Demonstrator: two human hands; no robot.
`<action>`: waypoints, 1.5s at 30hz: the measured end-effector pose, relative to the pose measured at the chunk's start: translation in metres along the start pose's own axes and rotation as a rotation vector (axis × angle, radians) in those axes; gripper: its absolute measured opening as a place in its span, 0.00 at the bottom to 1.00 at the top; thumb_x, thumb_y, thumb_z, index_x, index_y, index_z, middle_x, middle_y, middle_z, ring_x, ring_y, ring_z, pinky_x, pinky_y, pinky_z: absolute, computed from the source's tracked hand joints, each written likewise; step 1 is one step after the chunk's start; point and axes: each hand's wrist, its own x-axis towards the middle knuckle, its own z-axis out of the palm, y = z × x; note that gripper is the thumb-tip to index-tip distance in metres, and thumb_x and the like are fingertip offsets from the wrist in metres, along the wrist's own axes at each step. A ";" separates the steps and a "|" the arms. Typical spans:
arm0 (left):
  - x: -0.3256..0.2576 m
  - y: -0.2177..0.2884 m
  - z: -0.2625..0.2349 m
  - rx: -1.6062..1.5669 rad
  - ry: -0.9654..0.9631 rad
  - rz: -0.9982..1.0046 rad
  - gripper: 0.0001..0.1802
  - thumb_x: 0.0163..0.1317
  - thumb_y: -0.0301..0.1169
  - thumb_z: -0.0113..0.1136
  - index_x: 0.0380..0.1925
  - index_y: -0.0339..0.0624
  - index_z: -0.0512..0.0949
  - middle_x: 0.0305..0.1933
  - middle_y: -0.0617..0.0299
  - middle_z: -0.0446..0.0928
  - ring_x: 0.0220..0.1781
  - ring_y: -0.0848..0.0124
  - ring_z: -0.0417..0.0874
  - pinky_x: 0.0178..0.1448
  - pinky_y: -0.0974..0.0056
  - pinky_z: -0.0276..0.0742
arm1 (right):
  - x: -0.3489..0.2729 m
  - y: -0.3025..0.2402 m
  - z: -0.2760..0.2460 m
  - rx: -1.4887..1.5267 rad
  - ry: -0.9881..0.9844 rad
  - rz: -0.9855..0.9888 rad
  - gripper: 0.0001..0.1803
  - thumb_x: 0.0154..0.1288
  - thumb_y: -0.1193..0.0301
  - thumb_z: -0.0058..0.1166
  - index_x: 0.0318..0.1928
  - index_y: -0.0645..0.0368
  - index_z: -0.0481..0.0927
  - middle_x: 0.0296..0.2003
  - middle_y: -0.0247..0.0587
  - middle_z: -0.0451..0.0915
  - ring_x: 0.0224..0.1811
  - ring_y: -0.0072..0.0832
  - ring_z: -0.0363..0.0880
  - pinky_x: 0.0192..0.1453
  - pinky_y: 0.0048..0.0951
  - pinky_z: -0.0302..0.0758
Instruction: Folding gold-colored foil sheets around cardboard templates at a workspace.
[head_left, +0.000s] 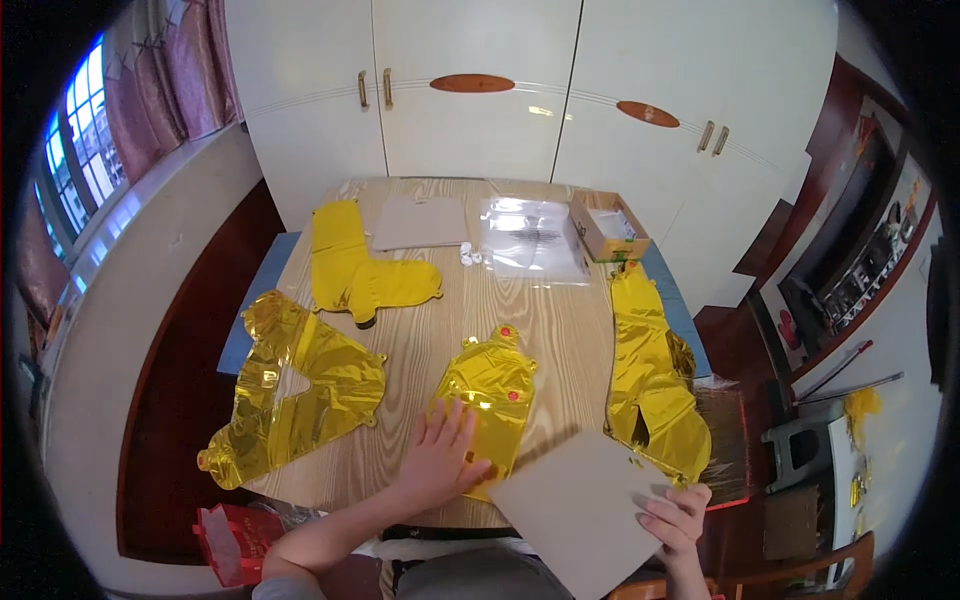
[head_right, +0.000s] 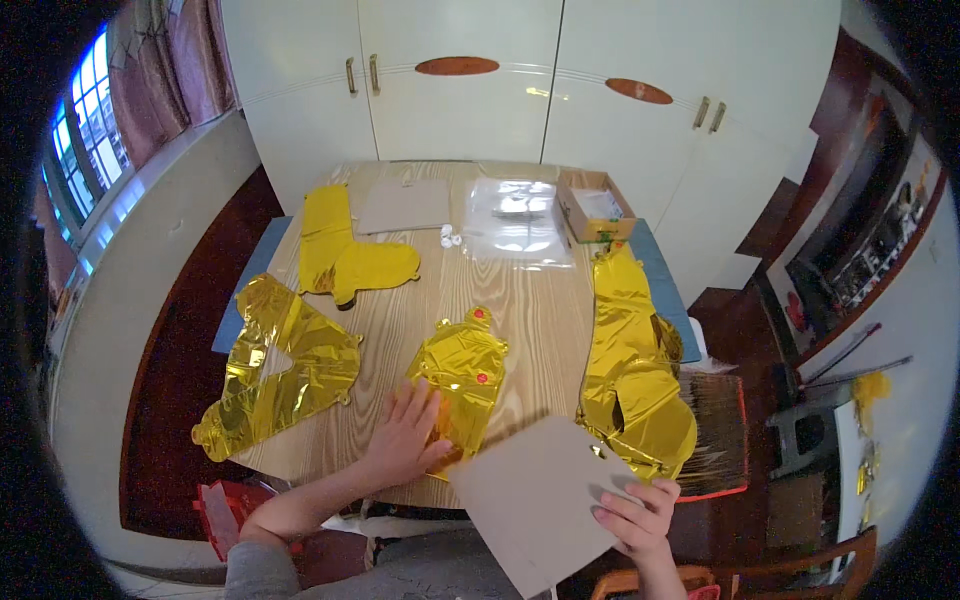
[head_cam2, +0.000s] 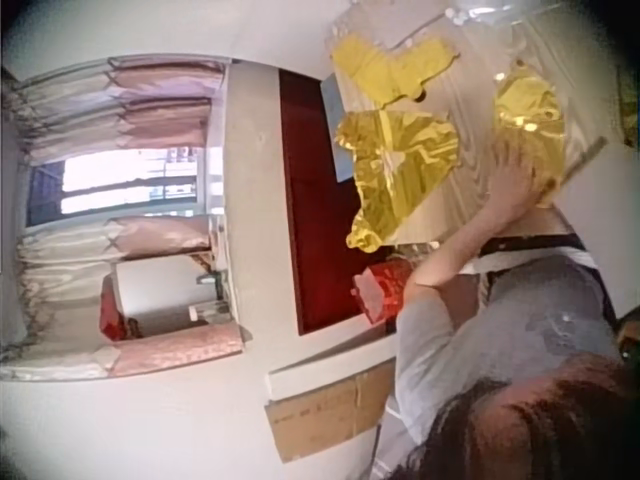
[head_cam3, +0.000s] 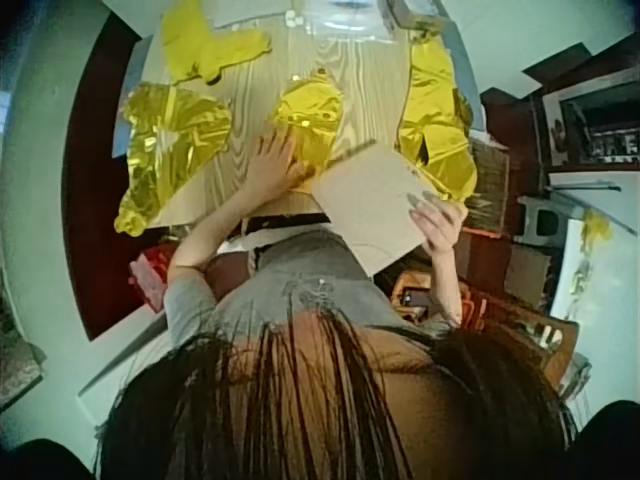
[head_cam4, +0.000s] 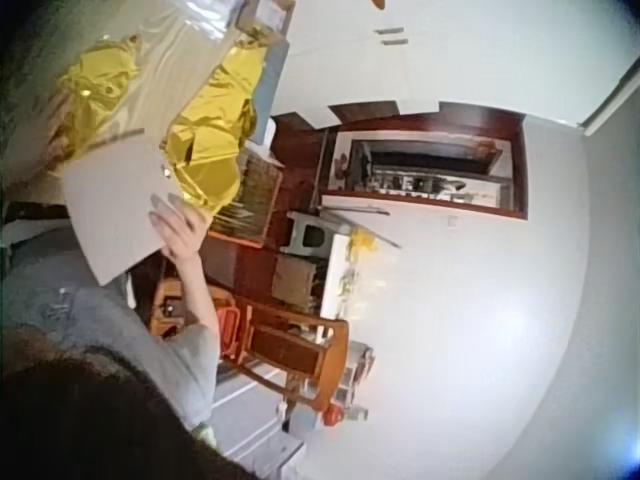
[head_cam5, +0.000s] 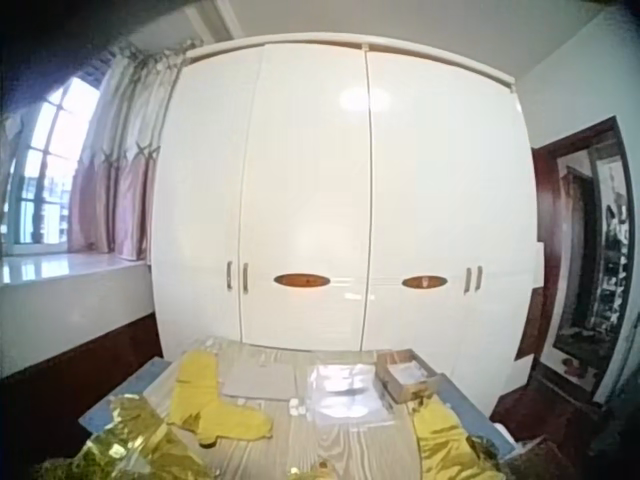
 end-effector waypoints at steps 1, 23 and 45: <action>0.000 0.000 -0.005 -0.020 -0.003 0.003 0.42 0.66 0.54 0.52 0.71 0.37 0.58 0.74 0.37 0.53 0.77 0.36 0.47 0.76 0.36 0.42 | 0.007 0.004 0.003 -0.010 0.022 -0.031 0.06 0.60 0.67 0.61 0.39 0.39 0.84 0.42 0.18 0.85 0.46 0.28 0.77 0.51 0.37 0.66; -0.043 -0.063 -0.044 -0.498 0.029 -0.312 0.31 0.58 0.37 0.68 0.61 0.39 0.73 0.71 0.44 0.63 0.72 0.49 0.64 0.71 0.52 0.64 | 0.056 0.017 0.181 0.325 -0.584 -0.262 0.29 0.56 0.74 0.56 0.59 0.37 0.79 0.64 0.23 0.74 0.69 0.29 0.67 0.75 0.53 0.56; -0.003 -0.011 -0.022 0.207 -0.165 0.101 0.44 0.61 0.67 0.48 0.69 0.52 0.64 0.72 0.43 0.61 0.74 0.38 0.57 0.73 0.30 0.48 | 0.134 0.026 0.228 0.480 -0.587 -0.037 0.21 0.62 0.71 0.51 0.57 0.50 0.80 0.59 0.34 0.78 0.63 0.34 0.74 0.67 0.46 0.64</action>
